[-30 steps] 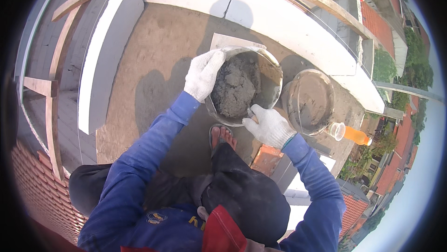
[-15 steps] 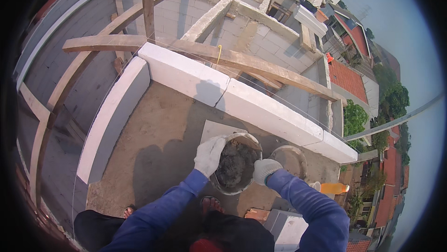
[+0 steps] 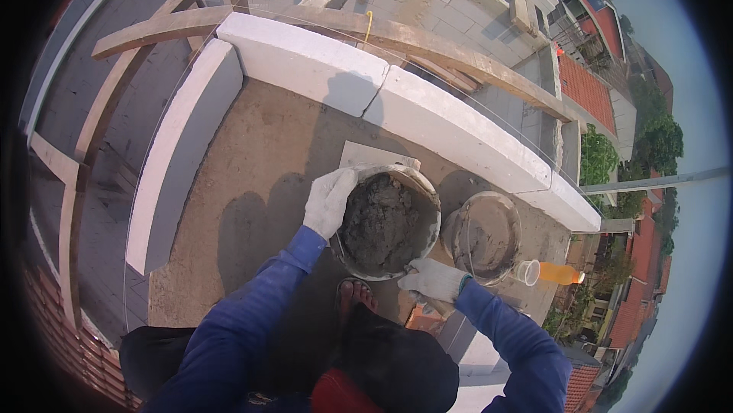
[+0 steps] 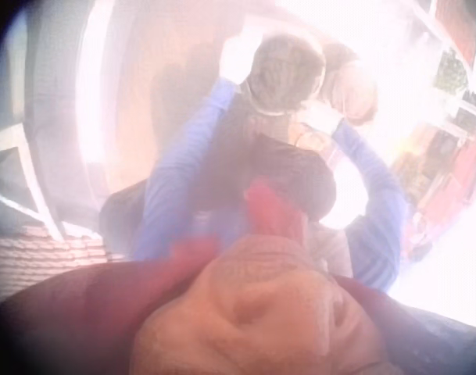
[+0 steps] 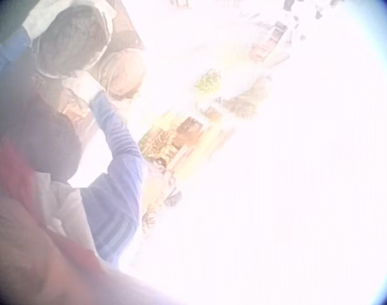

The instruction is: The person cuts a white tile with a utility knife, then scoops cement from a bucket and applies it to the rooftop surface before placing the tile. The person repeats the process for another tile.

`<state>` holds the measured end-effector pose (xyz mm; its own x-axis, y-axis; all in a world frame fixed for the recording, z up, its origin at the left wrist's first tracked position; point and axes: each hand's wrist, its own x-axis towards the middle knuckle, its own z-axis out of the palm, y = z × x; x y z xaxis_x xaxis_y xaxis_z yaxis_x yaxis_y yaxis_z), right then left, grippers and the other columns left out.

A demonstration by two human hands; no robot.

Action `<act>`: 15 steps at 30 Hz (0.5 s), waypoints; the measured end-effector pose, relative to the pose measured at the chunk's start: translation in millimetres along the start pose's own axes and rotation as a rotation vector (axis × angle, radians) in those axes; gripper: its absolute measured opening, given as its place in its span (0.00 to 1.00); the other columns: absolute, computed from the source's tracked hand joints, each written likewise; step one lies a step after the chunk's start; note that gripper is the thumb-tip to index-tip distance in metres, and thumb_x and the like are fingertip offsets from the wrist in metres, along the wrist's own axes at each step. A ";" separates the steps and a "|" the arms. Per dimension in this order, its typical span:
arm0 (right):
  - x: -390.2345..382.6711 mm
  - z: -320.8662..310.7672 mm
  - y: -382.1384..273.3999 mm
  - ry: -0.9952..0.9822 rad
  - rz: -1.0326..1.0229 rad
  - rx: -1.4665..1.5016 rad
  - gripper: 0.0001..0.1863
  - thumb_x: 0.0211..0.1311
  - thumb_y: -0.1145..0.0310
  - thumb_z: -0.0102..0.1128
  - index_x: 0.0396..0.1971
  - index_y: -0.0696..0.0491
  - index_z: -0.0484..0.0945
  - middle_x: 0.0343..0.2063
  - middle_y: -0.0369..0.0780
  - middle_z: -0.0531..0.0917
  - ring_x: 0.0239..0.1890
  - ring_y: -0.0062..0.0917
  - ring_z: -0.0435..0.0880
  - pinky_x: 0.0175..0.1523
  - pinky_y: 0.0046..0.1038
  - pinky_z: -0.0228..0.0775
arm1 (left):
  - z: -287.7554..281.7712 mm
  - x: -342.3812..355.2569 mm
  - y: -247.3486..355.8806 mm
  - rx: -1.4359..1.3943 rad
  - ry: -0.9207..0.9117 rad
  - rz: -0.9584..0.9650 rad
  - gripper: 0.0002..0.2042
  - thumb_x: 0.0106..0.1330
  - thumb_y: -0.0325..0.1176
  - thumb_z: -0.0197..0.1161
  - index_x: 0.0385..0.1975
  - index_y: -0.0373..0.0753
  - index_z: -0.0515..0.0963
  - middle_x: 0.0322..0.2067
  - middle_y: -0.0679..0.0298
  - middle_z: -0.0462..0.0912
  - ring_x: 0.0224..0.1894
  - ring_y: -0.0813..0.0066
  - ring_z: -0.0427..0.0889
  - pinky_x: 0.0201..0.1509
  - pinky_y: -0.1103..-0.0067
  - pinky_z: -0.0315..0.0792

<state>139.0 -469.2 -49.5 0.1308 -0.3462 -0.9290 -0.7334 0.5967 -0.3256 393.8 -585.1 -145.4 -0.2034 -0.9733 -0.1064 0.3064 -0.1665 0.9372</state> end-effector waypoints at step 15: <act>30.4 55.2 -11.6 -0.298 -0.217 1.122 0.12 0.80 0.58 0.64 0.48 0.50 0.76 0.26 0.31 0.76 0.22 0.17 0.76 0.22 0.25 0.71 | -5.3 1.6 -20.3 0.042 0.168 0.034 0.19 0.85 0.41 0.65 0.55 0.26 0.87 0.45 0.65 0.92 0.49 0.82 0.83 0.58 0.77 0.78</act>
<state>188.3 -446.7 -83.7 0.4398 -0.4248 -0.7913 0.3007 0.8999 -0.3160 392.1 -584.1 -166.4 -0.0343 -0.9916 -0.1250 0.2705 -0.1296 0.9540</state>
